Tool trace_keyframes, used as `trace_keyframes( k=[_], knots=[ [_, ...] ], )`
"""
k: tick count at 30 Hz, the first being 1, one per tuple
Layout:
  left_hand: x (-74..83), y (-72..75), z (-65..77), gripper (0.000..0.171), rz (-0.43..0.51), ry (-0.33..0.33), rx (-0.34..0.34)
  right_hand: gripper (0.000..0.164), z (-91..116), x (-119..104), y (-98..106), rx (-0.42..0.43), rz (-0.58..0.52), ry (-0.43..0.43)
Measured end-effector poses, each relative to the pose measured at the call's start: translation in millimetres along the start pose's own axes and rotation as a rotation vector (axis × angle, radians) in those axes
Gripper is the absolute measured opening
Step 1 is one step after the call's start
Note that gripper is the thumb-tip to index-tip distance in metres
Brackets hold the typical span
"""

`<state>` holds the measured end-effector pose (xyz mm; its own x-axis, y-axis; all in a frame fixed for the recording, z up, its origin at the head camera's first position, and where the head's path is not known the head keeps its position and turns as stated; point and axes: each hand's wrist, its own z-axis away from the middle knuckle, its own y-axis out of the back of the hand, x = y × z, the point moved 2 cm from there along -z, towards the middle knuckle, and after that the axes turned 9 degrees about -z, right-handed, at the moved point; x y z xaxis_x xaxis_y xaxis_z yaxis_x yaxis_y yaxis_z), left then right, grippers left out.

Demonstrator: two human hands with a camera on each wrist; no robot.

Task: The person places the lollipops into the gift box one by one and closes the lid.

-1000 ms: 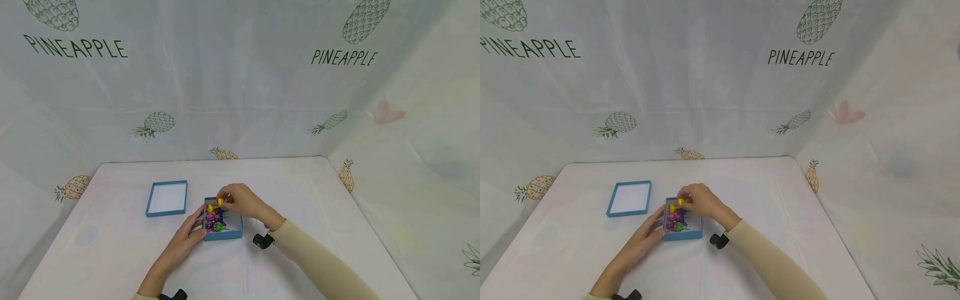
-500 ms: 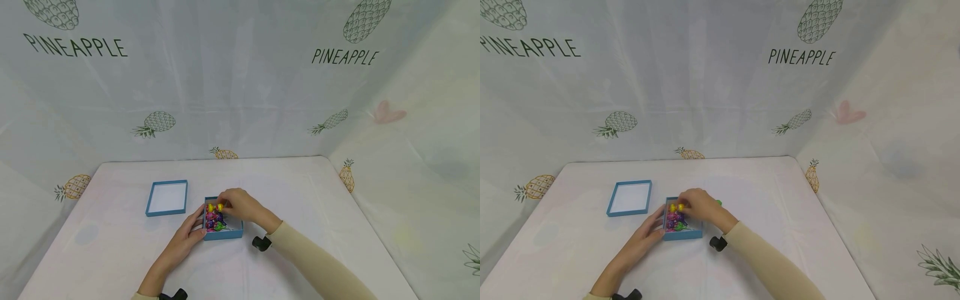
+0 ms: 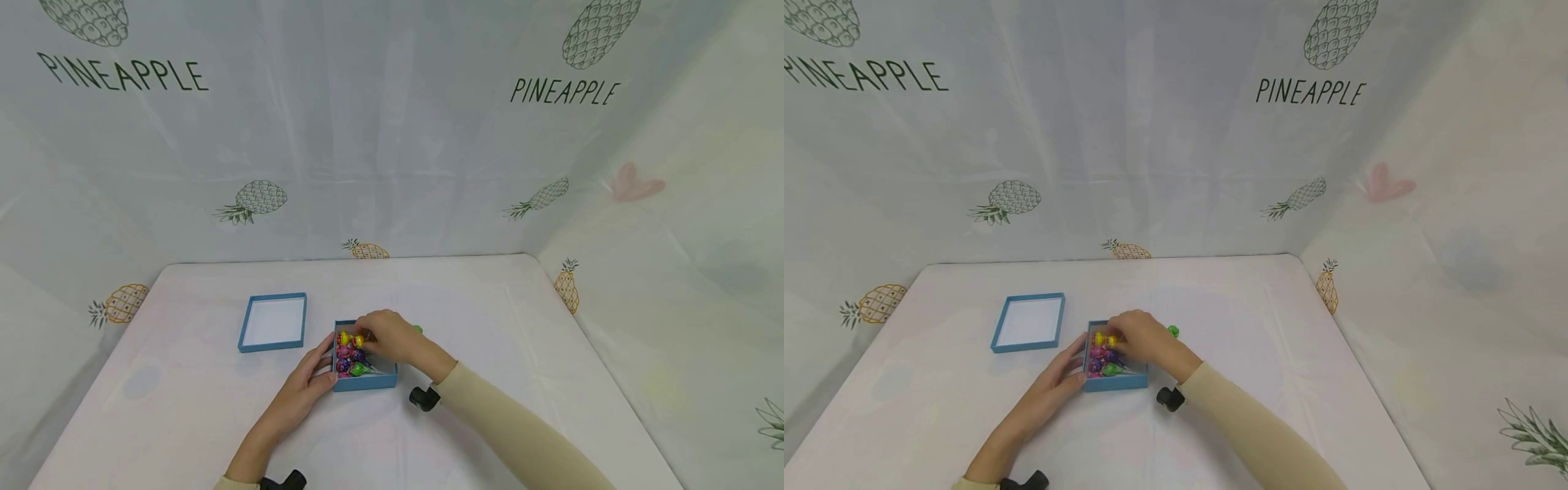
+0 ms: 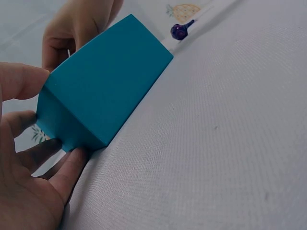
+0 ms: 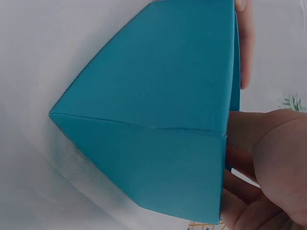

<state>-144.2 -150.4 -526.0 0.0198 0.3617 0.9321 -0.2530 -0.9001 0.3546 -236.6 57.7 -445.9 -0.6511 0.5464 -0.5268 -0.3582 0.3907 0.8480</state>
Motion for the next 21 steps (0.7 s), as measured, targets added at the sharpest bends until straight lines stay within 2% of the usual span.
trace_keyframes(
  k=[10,21],
  knots=[
    [-0.1,0.1,-1.6,0.070,0.002,-0.001,-0.004,0.023,-1.6,1.2,-3.8,-0.018,0.048,-0.037],
    [-0.1,-1.4,-0.8,0.070,0.005,0.009,-0.002,0.022,-2.7,5.0,-9.0,-0.032,0.040,-0.062]
  ],
)
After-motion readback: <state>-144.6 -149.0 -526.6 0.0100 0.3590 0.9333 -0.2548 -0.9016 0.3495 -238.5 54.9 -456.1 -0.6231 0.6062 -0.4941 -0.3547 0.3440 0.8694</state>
